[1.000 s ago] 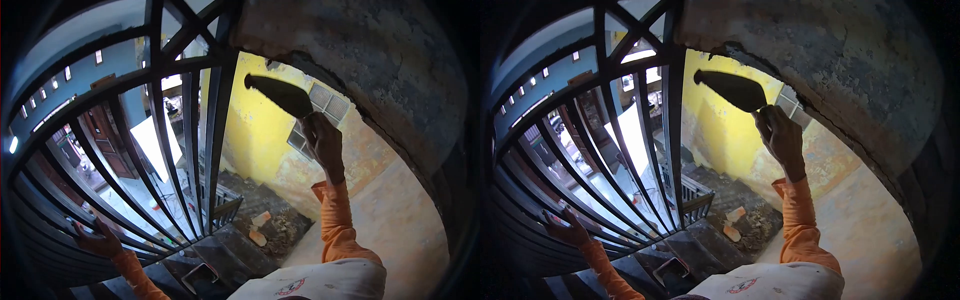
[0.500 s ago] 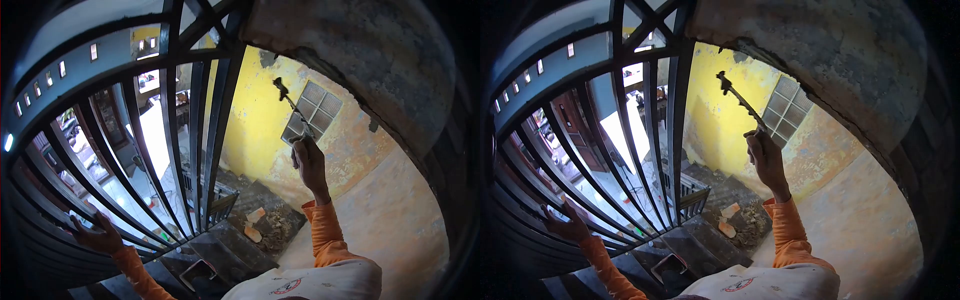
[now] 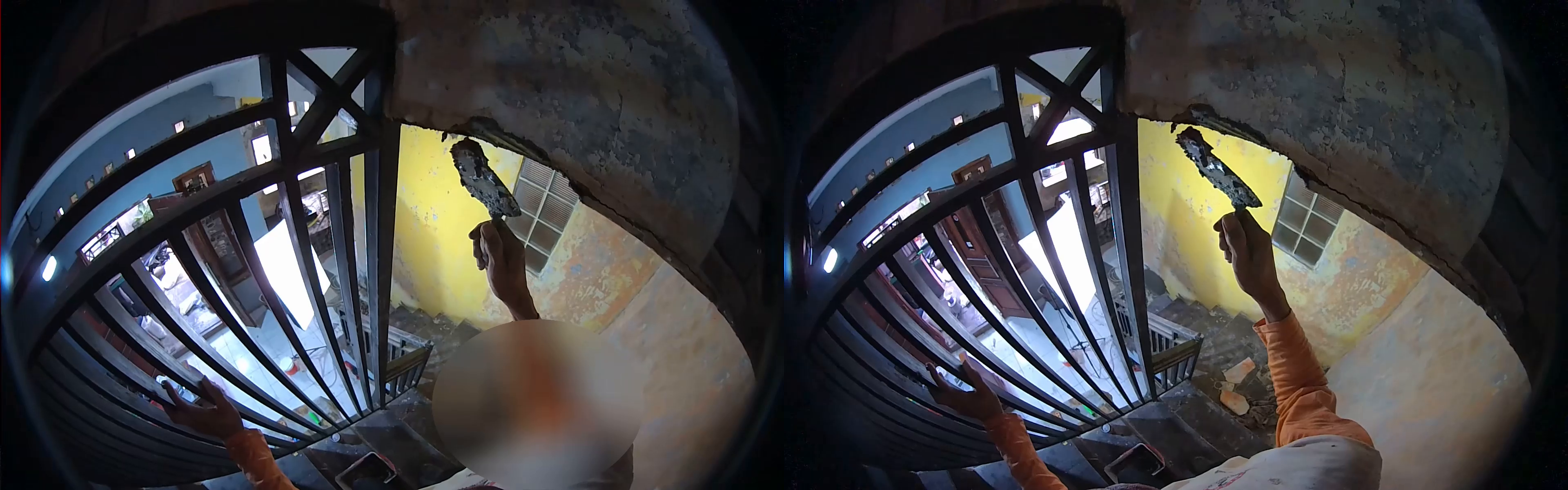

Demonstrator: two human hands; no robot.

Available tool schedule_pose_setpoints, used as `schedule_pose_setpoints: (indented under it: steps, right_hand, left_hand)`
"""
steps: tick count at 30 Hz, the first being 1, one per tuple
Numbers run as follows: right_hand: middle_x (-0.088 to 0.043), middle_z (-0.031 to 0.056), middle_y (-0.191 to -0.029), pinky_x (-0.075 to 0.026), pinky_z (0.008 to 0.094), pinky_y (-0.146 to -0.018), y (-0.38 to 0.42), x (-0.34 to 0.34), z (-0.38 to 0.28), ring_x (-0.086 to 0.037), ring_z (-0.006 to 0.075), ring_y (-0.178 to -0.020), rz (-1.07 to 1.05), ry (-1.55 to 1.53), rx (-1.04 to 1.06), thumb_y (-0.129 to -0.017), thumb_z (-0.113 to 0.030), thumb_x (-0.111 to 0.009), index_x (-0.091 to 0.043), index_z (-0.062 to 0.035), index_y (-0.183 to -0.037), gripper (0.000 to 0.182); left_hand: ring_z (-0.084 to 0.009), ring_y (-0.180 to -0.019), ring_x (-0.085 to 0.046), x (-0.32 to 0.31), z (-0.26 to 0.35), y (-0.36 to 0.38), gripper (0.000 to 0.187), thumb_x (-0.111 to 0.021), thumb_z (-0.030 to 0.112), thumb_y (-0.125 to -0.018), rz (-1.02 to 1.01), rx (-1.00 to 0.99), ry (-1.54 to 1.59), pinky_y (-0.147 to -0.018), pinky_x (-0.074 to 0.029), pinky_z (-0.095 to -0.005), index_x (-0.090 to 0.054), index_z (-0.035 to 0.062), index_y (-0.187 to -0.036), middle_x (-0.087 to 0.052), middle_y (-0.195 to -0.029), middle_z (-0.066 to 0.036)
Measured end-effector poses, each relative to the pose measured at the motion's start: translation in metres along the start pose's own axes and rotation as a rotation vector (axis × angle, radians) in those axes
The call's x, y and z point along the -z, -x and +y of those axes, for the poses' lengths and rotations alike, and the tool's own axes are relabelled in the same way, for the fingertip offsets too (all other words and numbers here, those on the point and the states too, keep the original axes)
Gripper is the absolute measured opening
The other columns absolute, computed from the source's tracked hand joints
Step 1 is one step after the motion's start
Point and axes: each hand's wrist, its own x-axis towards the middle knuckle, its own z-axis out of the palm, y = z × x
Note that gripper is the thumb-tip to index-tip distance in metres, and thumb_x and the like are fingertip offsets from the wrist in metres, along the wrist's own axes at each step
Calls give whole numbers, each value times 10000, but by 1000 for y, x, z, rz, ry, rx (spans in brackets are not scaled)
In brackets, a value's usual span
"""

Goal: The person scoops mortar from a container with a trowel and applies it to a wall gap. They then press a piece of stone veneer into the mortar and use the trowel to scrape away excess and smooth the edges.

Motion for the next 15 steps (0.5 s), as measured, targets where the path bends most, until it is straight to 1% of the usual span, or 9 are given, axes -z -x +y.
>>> schedule_pose_setpoints:
  steps: [1, 4, 5, 9, 11, 12, 15]
  right_hand:
    - [-530, -15, -689, -405, 249, -563, -3, -1, 2, -481, 60, -598, 4, -6, 2, -1116, -383, -486, -612, -31, -921, 422]
    - [-519, -18, -668, -394, 246, -553, -15, -6, 5, -474, 54, -590, 17, -14, 4, -1119, -407, -466, -598, -40, -898, 448]
    - [-517, -19, -666, -393, 245, -553, -17, -7, 4, -472, 54, -588, 18, -16, 11, -1119, -413, -463, -598, -42, -892, 456]
    - [-513, -21, -658, -387, 242, -546, -28, -5, 10, -468, 52, -583, 13, 11, 38, -1117, -414, -462, -591, -49, -864, 463]
    - [-511, -22, -655, -385, 244, -542, -30, -4, 7, -465, 53, -580, 16, -16, 1, -1116, -413, -464, -587, -52, -855, 462]
    - [-509, -22, -652, -382, 245, -537, -30, -4, 6, -462, 54, -577, 22, -37, -35, -1116, -412, -466, -583, -55, -847, 462]
    - [-484, -31, -639, -359, 237, -517, -34, 0, 0, -438, 48, -557, 44, -36, -5, -1115, -404, -472, -568, -61, -837, 451]
  left_hand:
    - [-404, -1305, -492, 0, -1, 1, 738, -544, 599, -1011, -13, 5, -20, -977, -499, -575, -452, 108, -1554, -477, -1339, -257]
    - [-399, -1299, -494, -4, -8, 5, 727, -532, 595, -1016, -30, 26, -55, -977, -501, -567, -456, 107, -1551, -475, -1340, -257]
    - [-395, -1298, -494, -4, -5, 5, 741, -511, 618, -1015, -29, 46, -25, -995, -492, -568, -457, 108, -1550, -469, -1354, -255]
    - [-396, -1311, -489, -5, -7, 7, 766, -494, 648, -1007, -21, 39, -34, -1023, -477, -579, -456, 110, -1550, -466, -1367, -251]
    - [-396, -1334, -482, -4, -7, 8, 792, -488, 672, -999, -8, 43, -73, -1048, -461, -593, -455, 104, -1549, -461, -1384, -251]
    - [-396, -1334, -482, -5, -9, 9, 792, -488, 672, -999, -7, 42, -75, -1048, -461, -593, -455, 104, -1549, -461, -1384, -251]
    - [-400, -1355, -472, -7, -14, 13, 800, -495, 675, -996, -30, 47, -74, -1053, -459, -601, -453, 97, -1548, -457, -1392, -255]
